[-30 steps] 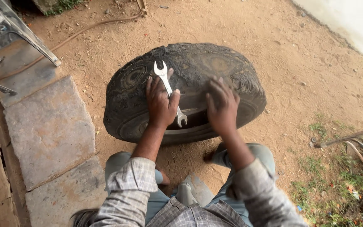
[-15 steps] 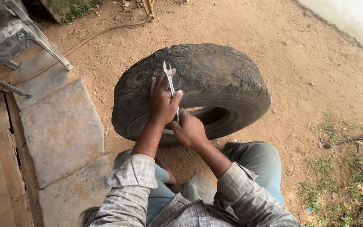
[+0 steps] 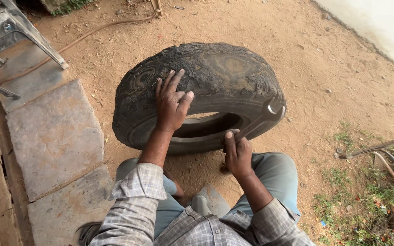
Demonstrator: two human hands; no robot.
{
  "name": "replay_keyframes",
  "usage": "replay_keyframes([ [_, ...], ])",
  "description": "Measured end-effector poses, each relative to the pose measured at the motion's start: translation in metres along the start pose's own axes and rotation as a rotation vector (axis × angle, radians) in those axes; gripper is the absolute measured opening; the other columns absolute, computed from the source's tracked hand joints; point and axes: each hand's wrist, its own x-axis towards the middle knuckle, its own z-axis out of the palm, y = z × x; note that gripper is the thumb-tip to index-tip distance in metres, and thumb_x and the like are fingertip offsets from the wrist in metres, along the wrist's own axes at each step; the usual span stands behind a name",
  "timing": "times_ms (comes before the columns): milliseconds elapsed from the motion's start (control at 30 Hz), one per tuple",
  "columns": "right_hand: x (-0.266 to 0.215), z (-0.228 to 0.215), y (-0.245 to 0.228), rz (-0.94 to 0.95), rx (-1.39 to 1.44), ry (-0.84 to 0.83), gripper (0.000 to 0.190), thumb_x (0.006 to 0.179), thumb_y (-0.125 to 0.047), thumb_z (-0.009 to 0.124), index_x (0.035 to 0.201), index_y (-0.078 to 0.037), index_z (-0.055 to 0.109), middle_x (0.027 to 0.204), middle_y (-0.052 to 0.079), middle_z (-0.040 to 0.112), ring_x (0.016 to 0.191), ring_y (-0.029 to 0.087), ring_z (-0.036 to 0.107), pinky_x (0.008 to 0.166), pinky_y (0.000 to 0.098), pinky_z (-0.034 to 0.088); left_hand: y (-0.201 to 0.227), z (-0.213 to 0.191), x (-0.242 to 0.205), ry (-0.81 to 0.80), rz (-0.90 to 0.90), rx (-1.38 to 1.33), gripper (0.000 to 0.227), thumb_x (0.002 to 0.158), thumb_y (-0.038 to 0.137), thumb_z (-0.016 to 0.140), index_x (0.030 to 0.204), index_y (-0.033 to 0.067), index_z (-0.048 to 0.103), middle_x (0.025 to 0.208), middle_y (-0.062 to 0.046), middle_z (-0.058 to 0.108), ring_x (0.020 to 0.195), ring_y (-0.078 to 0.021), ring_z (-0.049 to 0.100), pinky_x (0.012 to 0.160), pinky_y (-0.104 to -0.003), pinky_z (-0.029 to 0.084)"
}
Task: The person sits on the ground holding a worn tire steady with one hand while using a wrench to pry along the inside bead of the tire. They rotate and reposition the tire repeatedly to work the wrench around the bead.
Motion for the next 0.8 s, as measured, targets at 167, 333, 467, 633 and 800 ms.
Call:
replay_keyframes([
  [167,0.0,0.01,0.015,-0.146,-0.196,0.016,0.033,0.114,-0.031,0.048,0.099,-0.004,0.061,0.079,0.007,0.063,0.067,0.017,0.061,0.058,0.0345,0.05,-0.002,-0.004,-0.002,-0.01,-0.001,-0.051,0.033,0.092,0.025,0.059,0.062,0.0114,0.062,0.161,-0.015,0.049,0.157,-0.0331,0.03,0.13,-0.061,0.004],
  [333,-0.006,0.013,0.031,0.042,-0.589,-0.054,0.029,0.109,-0.029,0.052,0.091,-0.007,0.059,0.066,0.011,0.062,0.051,0.025,0.059,0.049,0.0407,0.046,-0.001,-0.008,-0.001,-0.029,-0.008,-0.055,0.031,0.09,0.022,0.059,0.061,0.0115,0.061,0.162,-0.016,0.048,0.158,-0.0341,0.03,0.13,-0.062,0.004],
  [467,-0.006,0.011,0.024,-0.152,-0.498,0.053,0.03,0.111,-0.03,0.051,0.094,-0.007,0.058,0.069,0.013,0.063,0.056,0.028,0.061,0.05,0.0425,0.047,0.002,-0.01,-0.006,0.007,0.009,-0.019,0.029,0.087,0.023,0.064,0.061,0.0124,0.06,0.16,-0.016,0.05,0.156,-0.0354,0.032,0.129,-0.062,0.006],
  [633,-0.004,0.008,0.045,0.011,-0.57,-0.024,0.031,0.109,-0.032,0.051,0.091,-0.008,0.057,0.067,0.013,0.062,0.055,0.03,0.062,0.051,0.0449,0.047,0.003,-0.007,-0.005,0.073,0.006,0.064,0.041,0.087,0.026,0.077,0.056,0.0124,0.053,0.157,-0.015,0.054,0.155,-0.035,0.035,0.129,-0.062,0.01],
  [800,-0.004,0.009,0.051,-0.159,-0.482,0.041,0.027,0.109,-0.028,0.052,0.095,-0.006,0.059,0.072,0.013,0.062,0.061,0.03,0.062,0.055,0.0463,0.048,0.003,-0.007,-0.01,0.123,-0.013,0.073,0.05,0.084,0.041,0.091,0.057,0.0168,0.056,0.155,-0.012,0.056,0.153,-0.0324,0.038,0.129,-0.062,0.012],
])
